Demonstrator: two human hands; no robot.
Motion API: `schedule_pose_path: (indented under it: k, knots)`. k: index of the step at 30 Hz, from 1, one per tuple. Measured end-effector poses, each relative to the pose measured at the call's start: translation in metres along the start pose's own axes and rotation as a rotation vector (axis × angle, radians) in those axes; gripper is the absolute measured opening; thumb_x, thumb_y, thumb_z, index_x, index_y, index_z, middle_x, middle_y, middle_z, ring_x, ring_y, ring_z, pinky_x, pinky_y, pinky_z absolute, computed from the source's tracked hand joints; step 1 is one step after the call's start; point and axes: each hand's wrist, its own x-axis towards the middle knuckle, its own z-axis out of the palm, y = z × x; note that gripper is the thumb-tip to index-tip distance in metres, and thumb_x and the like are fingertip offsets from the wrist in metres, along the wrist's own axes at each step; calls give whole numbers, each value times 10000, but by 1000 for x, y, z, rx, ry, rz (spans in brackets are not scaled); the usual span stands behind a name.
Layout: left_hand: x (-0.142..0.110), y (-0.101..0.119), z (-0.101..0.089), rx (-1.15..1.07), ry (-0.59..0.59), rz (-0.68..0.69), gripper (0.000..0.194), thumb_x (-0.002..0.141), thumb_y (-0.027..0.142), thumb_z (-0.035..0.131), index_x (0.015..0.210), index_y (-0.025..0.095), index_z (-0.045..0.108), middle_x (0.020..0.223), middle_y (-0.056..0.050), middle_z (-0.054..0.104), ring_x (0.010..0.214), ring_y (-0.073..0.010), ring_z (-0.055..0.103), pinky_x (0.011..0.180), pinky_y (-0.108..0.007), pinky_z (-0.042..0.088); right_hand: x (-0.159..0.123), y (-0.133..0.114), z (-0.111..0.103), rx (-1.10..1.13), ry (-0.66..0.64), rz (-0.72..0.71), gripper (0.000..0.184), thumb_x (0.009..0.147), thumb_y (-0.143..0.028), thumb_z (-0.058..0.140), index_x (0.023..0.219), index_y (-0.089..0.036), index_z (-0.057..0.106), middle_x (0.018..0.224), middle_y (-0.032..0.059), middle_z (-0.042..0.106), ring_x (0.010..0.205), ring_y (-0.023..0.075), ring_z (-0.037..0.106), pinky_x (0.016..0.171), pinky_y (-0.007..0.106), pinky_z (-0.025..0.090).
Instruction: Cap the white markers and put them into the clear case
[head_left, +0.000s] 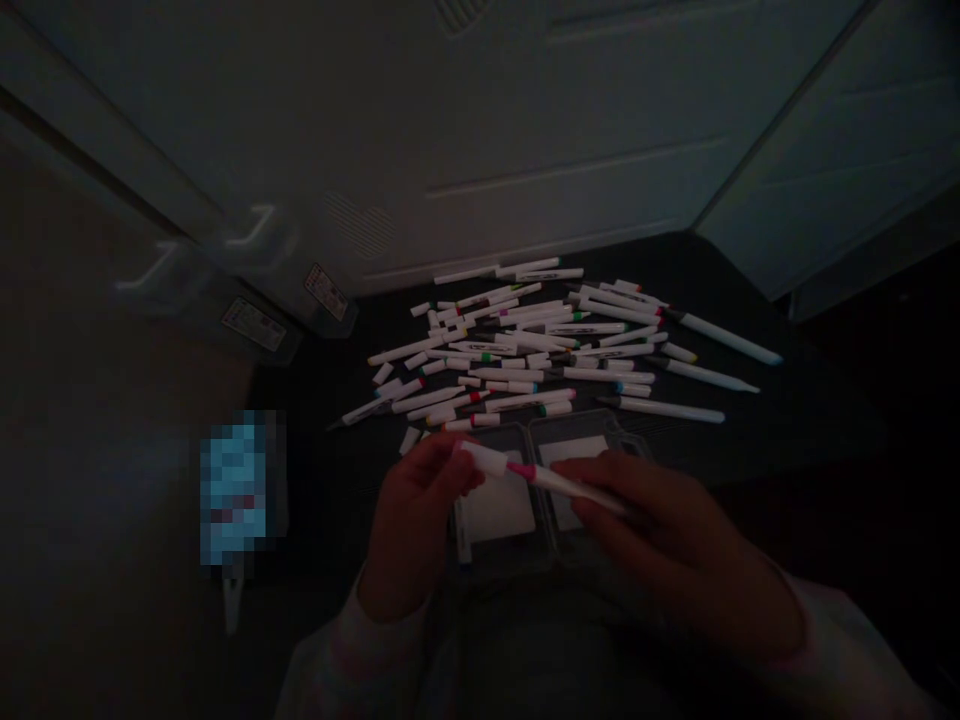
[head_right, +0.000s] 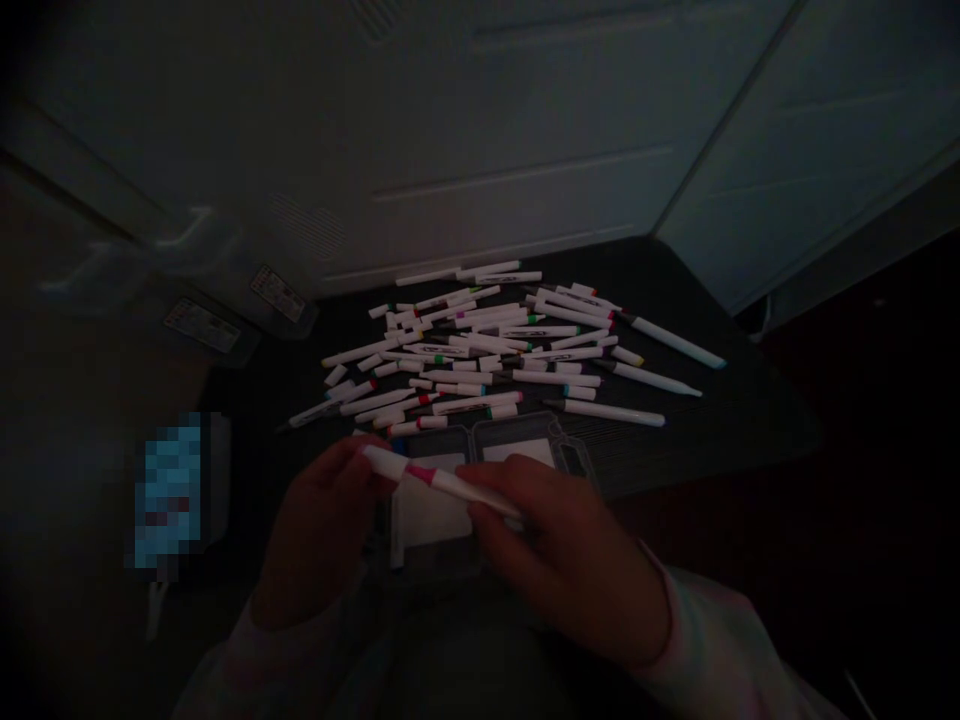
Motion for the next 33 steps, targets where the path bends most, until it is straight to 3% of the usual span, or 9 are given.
schedule_pose_path:
  k: [6, 14, 23, 25, 28, 33]
  knots:
    - [-1, -1, 1, -7, -67, -23, 157, 694, 340, 634, 744, 192, 641, 607, 27, 608, 539, -87, 533, 475, -170, 403, 0, 1, 2, 10, 3, -12, 274, 871, -244, 452, 1123, -226, 558, 947, 31, 626, 832, 147, 592, 693, 243, 464]
    - [-3, -2, 2, 40, -171, -22, 182, 655, 325, 681, 789, 202, 681, 668, 6, 647, 578, -100, 557, 514, -176, 424, 3, 0, 4, 117, -30, -4, 261, 874, -236, 457, 1100, -250, 586, 881, -23, 649, 808, 106, 602, 685, 185, 450]
    - [-4, 0, 1, 21, -168, -18, 186, 640, 326, 706, 757, 184, 680, 665, 7, 650, 583, -98, 563, 517, -168, 424, 7, -2, 6, 204, -48, 80, 208, 871, -264, 462, 1036, -238, 587, 777, -35, 607, 670, 84, 552, 570, 176, 404]
    - [-2, 1, -4, -7, -97, -6, 194, 635, 333, 712, 739, 175, 671, 651, 7, 639, 577, -103, 562, 513, -177, 429, 7, -1, 5, 216, -60, 88, 200, 876, -275, 451, 1023, -228, 579, 757, -30, 593, 655, 86, 537, 560, 181, 394]
    - [6, 4, -18, -104, 115, 35, 239, 639, 364, 701, 746, 156, 651, 642, -3, 619, 563, -109, 544, 503, -199, 432, 4, 4, 3, 254, -49, 129, 204, 882, -296, 437, 1011, -220, 575, 728, -21, 574, 640, 94, 520, 556, 190, 388]
    - [25, 3, -49, -221, 319, 127, 248, 618, 392, 671, 715, 179, 589, 662, 31, 585, 596, -88, 522, 550, -197, 448, -5, 21, -5, 527, 203, 374, 247, 806, -403, 537, 965, -232, 615, 740, 3, 582, 654, 127, 534, 548, 213, 416]
